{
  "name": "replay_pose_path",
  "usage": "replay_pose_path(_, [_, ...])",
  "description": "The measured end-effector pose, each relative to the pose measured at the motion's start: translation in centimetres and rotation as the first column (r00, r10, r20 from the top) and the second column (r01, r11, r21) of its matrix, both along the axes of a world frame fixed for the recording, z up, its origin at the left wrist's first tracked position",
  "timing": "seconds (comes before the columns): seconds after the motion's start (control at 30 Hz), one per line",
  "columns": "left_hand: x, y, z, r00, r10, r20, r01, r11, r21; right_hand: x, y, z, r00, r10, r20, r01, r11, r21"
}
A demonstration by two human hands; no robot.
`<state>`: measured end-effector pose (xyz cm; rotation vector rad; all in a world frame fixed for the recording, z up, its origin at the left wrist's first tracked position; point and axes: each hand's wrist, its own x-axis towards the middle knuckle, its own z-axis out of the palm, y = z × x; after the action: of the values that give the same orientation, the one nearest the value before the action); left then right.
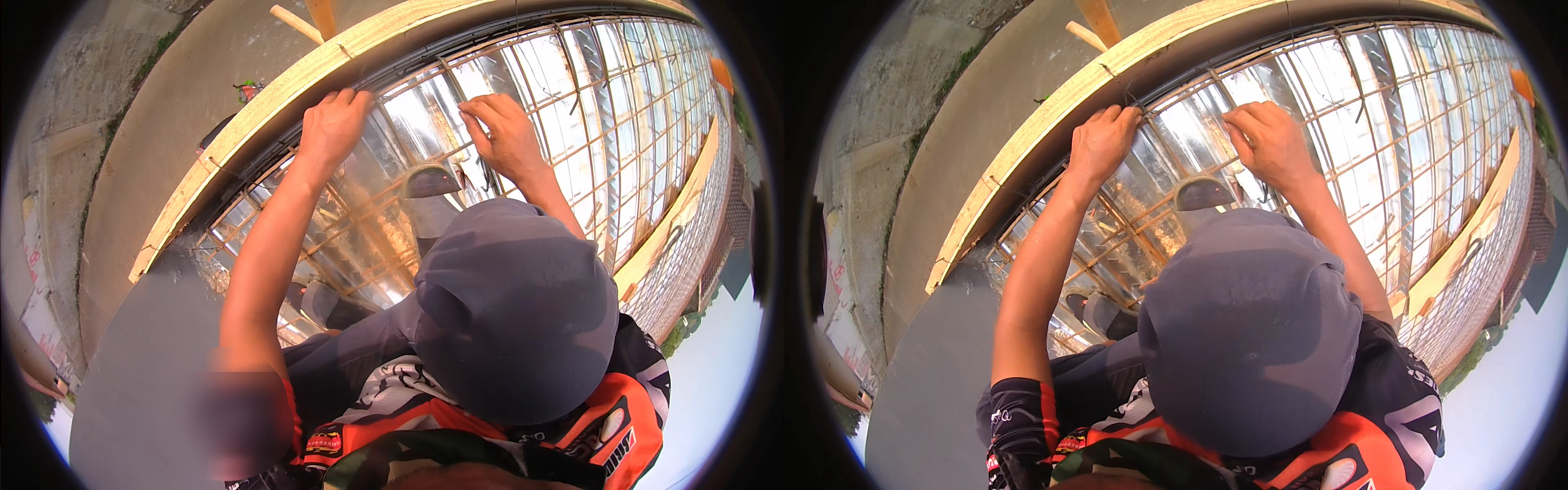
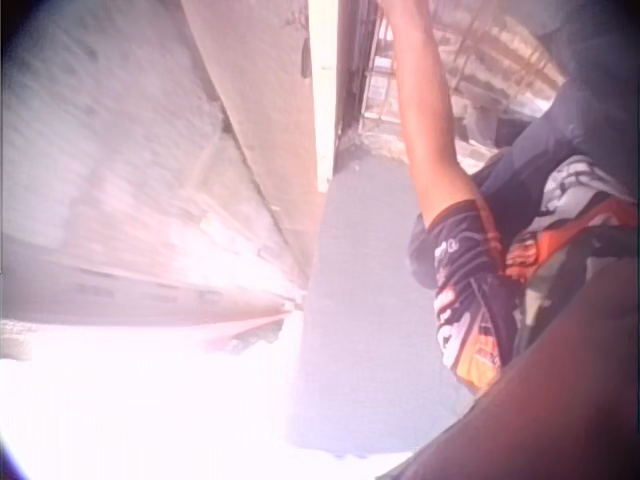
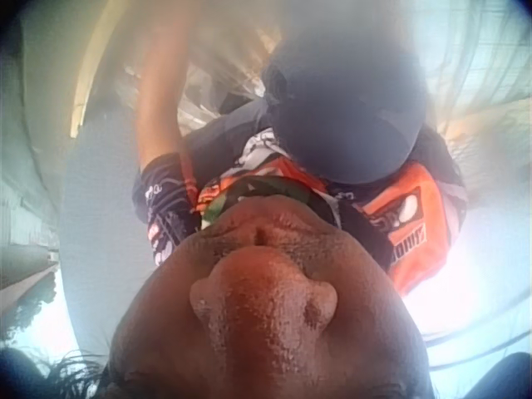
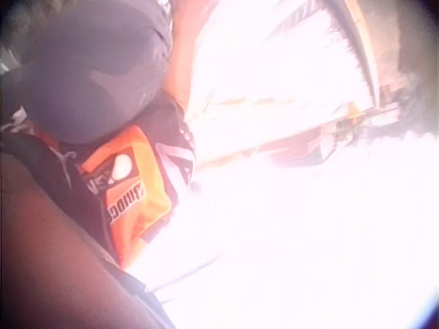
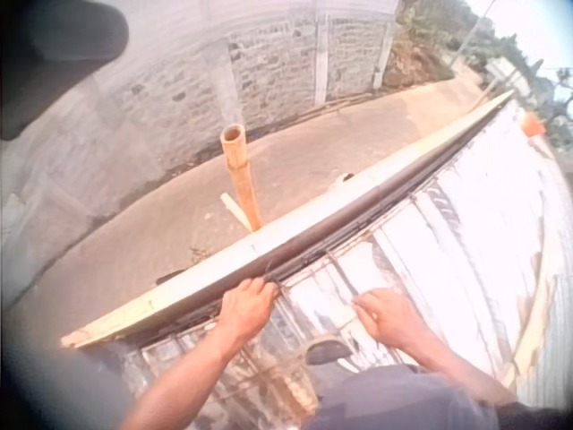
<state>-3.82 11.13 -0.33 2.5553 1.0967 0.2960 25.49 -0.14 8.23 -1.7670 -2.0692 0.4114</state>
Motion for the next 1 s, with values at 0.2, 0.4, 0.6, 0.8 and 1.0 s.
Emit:
replay_pose_path(0.2, [0.4, -2.0, 1.8, 0.96, -0.07, -0.271, 0.107, 0.986, 0.124, 0.7, -13.2, -1.9, 0.94, -0.321, 0.117, 0.335, 0.797, -0.503])
replay_pose_path(0.4, [1.0, -1.0, 4.5, 0.905, -0.189, -0.38, 0.265, 0.951, 0.16, -1.1, -14.7, -3.4, 0.925, -0.346, 0.156, 0.377, 0.794, -0.476])
replay_pose_path(0.6, [0.8, -1.4, 1.6, 0.979, -0.006, -0.203, 0.03, 0.993, 0.116, -1.7, -13.8, -5.7, 0.931, -0.205, 0.301, 0.35, 0.731, -0.586])
replay_pose_path(0.8, [3.0, -1.2, 4.5, 0.928, -0.129, -0.349, 0.169, 0.982, 0.087, -0.8, -13.2, -4.8, 0.898, -0.331, 0.288, 0.438, 0.643, -0.628])
replay_pose_path(1.0, [3.9, 0.0, 7.3, 0.834, -0.256, -0.489, 0.329, 0.942, 0.066, 1.3, -11.4, -1.2, 0.772, -0.635, -0.019, 0.312, 0.405, -0.86])
